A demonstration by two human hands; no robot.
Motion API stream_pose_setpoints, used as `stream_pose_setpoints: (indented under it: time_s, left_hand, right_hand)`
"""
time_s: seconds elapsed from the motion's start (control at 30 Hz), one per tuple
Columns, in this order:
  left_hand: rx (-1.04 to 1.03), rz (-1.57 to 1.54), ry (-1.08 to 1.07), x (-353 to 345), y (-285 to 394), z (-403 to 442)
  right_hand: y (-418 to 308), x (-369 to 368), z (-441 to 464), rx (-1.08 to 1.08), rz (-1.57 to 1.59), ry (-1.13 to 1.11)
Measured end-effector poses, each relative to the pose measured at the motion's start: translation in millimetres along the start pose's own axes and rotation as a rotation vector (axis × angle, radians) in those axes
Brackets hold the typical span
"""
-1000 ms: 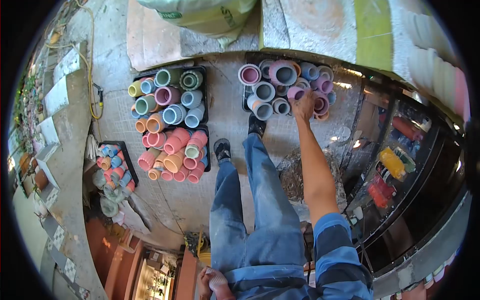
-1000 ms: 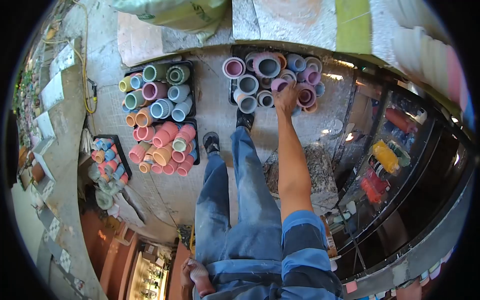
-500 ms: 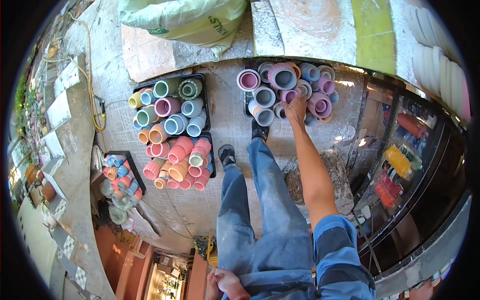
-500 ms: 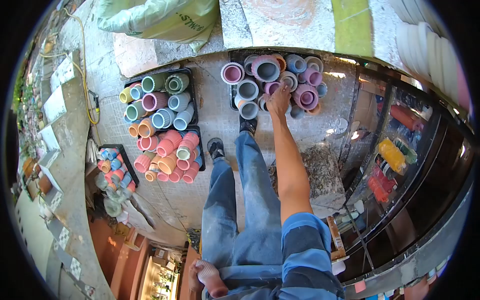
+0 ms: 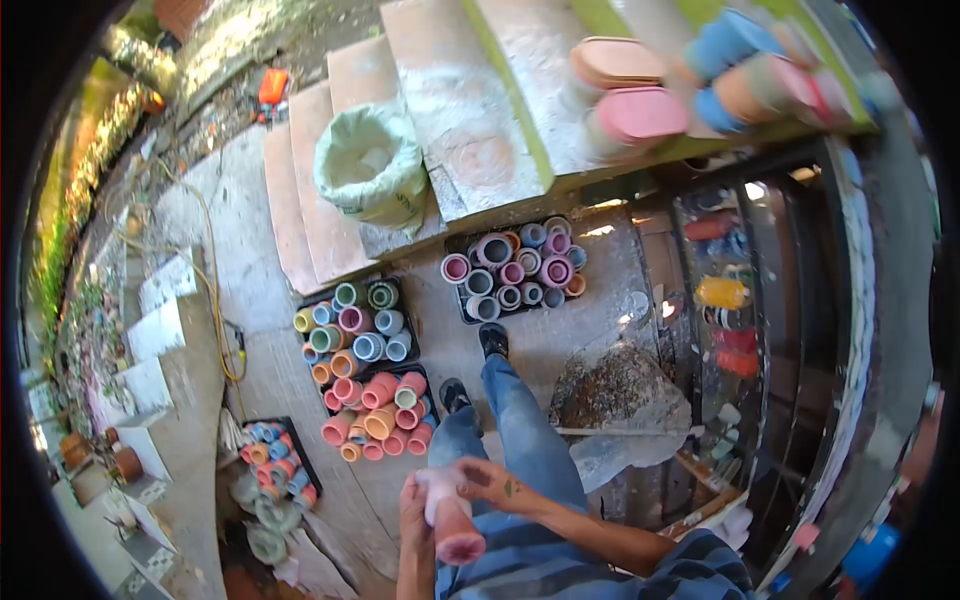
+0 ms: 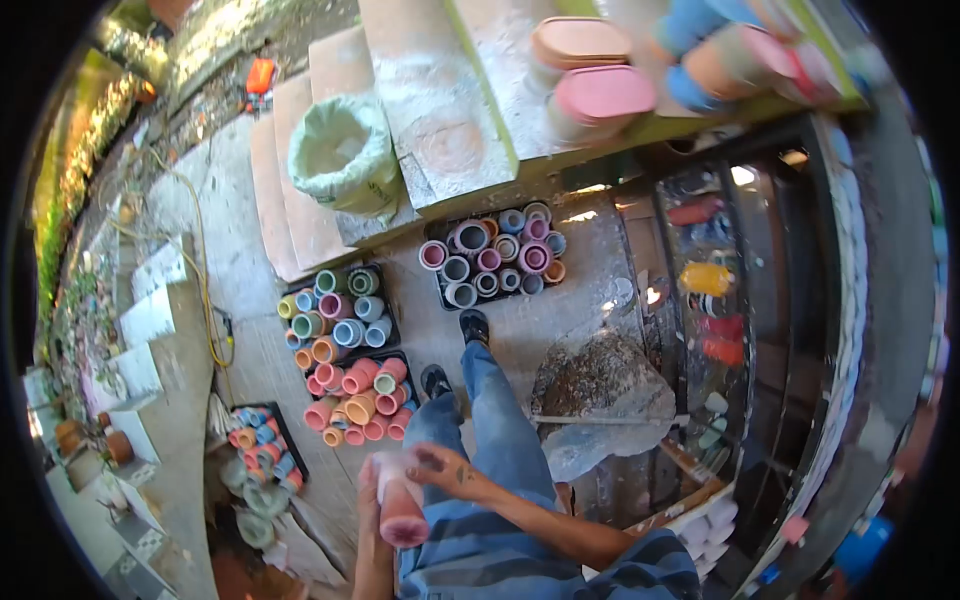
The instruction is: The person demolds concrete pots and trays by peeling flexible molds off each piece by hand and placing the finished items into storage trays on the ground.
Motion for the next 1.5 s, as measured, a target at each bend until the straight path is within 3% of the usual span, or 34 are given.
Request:
stream_pose_setpoints:
  time_s: [0.07,0.13,0.2,0.27,0.37,0.4,0.43,0.47,0.53,0.6,0.67,0.7,0.73,0.8,0.87,0.97,1.07,1.13,1.2,1.23,1.4,1.47,1.5]
  left_hand:
    - [-0.004,0.174,-0.272,-33.2,11.2,-18.2]
    - [0.044,0.157,-0.351,-54.5,26.1,-55.8]
    - [0.056,0.212,-0.622,-89.1,42.2,-103.9]
    - [0.062,0.358,-0.672,-87.1,49.4,-132.6]
    - [-0.143,0.769,-0.477,-83.8,56.4,-150.4]
    - [-0.14,0.794,-0.511,-86.0,53.6,-156.8]
    - [-0.3,0.862,-0.609,-95.0,56.1,-162.3]
    - [-0.459,0.925,-0.707,-113.8,57.4,-180.2]
    - [-0.488,0.931,-0.645,-131.2,44.2,-199.5]
    - [-0.659,1.05,-0.667,-125.1,26.3,-198.7]
    - [-0.999,1.278,-0.671,-122.8,1.0,-220.1]
    - [-0.922,1.226,-0.653,-104.0,-16.5,-206.2]
    - [-0.842,1.175,-0.645,-91.8,-35.8,-197.0]
    - [-0.935,1.302,-0.698,-100.6,-74.6,-243.9]
    - [-0.93,1.319,-0.772,-90.2,-119.0,-280.7]
    - [-0.916,1.308,-0.872,-57.8,-188.5,-311.5]
    - [-1.227,1.548,-1.022,-42.2,-257.5,-375.8]
    - [-1.19,1.442,-1.257,-27.6,-314.3,-407.9]
    - [-1.032,1.693,-1.364,-17.8,-369.6,-424.1]
    - [-0.994,1.755,-1.486,-7.0,-403.1,-403.9]
    - [-0.902,1.925,-1.84,42.7,-524.4,-434.9]
    - [-0.267,2.115,-2.091,84.3,-552.9,-470.5]
    - [-0.192,2.118,-2.25,108.4,-578.8,-458.3]
  right_hand:
    - [-26.4,-11.9,-18.6,0.204,0.233,-0.003]
    - [-51.7,-36.7,-53.1,0.271,0.317,0.041]
    - [-63.6,-61.7,-86.2,0.414,0.631,-0.028]
    - [-70.7,-87.6,-125.4,0.505,0.609,-0.014]
    - [-74.7,-114.0,-188.2,0.554,0.492,0.031]
    - [-67.6,-119.1,-206.6,0.538,0.325,0.086]
    - [-61.0,-122.3,-222.5,0.517,0.153,0.145]
    - [-54.0,-130.3,-235.8,0.552,0.161,0.167]
    - [-44.1,-143.0,-261.8,0.755,0.232,0.318]
    - [-24.7,-152.1,-278.5,0.86,0.381,0.38]
    - [5.4,-142.5,-298.3,0.892,0.044,0.692]
    - [22.7,-135.7,-305.4,0.878,-0.141,0.863]
    - [34.9,-135.7,-317.4,0.903,-0.125,0.906]
    - [59.6,-141.8,-359.8,0.983,-0.376,1.172]
    - [105.5,-126.2,-390.8,1.087,-0.305,1.293]
    - [172.6,-125.6,-459.0,1.143,-0.514,1.608]
    - [262.2,-112.6,-497.6,0.957,-0.684,1.786]
    - [309.8,-116.5,-526.8,0.855,-0.577,1.879]
    - [343.2,-126.6,-564.9,0.698,-0.512,2.042]
    - [362.6,-125.6,-559.5,0.595,-0.482,1.989]
    - [420.4,-199.8,-594.8,0.495,-0.548,1.918]
    - [458.6,-214.9,-633.2,0.152,-0.506,2.216]
    - [486.3,-216.9,-644.5,0.29,-0.396,2.319]
Point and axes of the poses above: each hand's wrist, its own z-axis towards the middle knuckle, its own x-axis out of the back of the hand, y = z × x, the point moved 7 cm from there along z, towards the middle knuckle, and after that the axes turned 2 degrees about x, right-handed, at the moved point
